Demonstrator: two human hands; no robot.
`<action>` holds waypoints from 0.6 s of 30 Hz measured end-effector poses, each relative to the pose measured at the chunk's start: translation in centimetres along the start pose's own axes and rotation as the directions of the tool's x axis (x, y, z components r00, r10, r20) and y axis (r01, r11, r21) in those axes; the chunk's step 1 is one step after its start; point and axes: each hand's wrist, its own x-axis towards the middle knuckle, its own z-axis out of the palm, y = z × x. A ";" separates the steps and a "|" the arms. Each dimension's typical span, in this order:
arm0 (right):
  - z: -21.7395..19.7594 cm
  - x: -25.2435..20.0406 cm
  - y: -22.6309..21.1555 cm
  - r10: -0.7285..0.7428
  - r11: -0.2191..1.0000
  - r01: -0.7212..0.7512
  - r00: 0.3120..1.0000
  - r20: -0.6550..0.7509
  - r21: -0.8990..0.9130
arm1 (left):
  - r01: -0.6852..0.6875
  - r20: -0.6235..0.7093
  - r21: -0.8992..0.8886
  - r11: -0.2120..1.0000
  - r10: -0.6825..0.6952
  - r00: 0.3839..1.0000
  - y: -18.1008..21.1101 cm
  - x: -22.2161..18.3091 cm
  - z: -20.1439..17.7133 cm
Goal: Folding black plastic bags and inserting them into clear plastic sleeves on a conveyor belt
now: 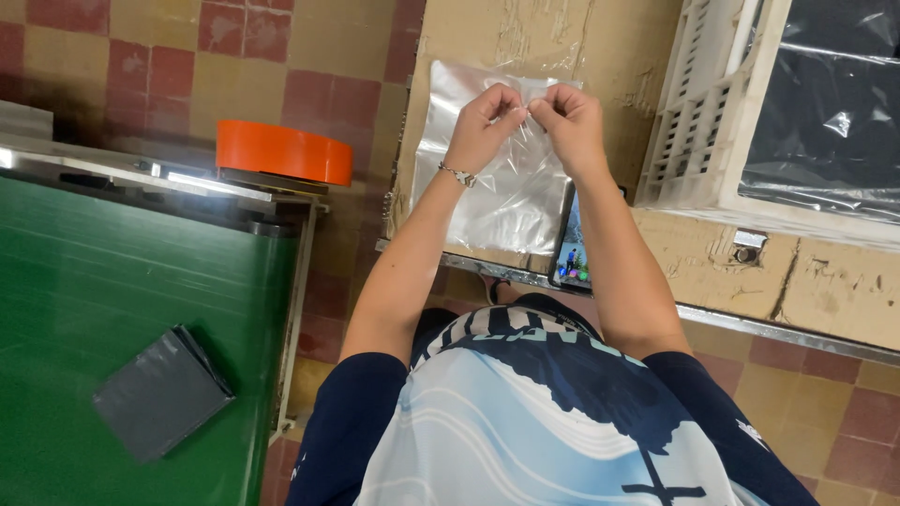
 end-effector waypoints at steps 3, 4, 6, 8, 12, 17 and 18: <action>0.3 -0.2 -0.4 0.010 1.000 -0.010 1.000 -0.019 0.013 | -0.051 -0.013 0.014 0.999 0.051 0.999 -0.6 0.2 0.0; 0.3 -0.1 -0.2 0.009 1.000 -0.009 1.000 -0.015 0.013 | -0.051 -0.017 0.015 0.999 0.051 0.999 -0.4 0.1 0.1; 0.4 0.0 0.4 -0.021 1.000 0.021 0.999 -0.035 0.021 | -0.075 -0.018 0.032 0.997 0.076 0.997 0.1 -0.1 0.1; 0.5 0.0 0.8 -0.016 0.999 0.017 0.999 -0.042 0.027 | -0.086 -0.020 0.040 0.996 0.086 0.996 0.2 -0.3 0.0; 0.9 -0.1 1.3 -0.056 0.997 0.058 0.997 -0.044 0.048 | -0.119 -0.038 0.082 0.990 0.123 0.992 0.2 -0.8 -0.1; 1.3 0.0 2.7 -0.046 0.998 0.049 0.995 -0.086 0.034 | -0.131 -0.054 0.193 0.972 0.144 0.988 -0.2 -1.1 0.0; 1.4 -0.1 2.6 -0.035 0.999 0.038 0.995 -0.091 0.025 | -0.155 -0.048 0.258 0.954 0.173 0.984 -0.3 -1.1 0.0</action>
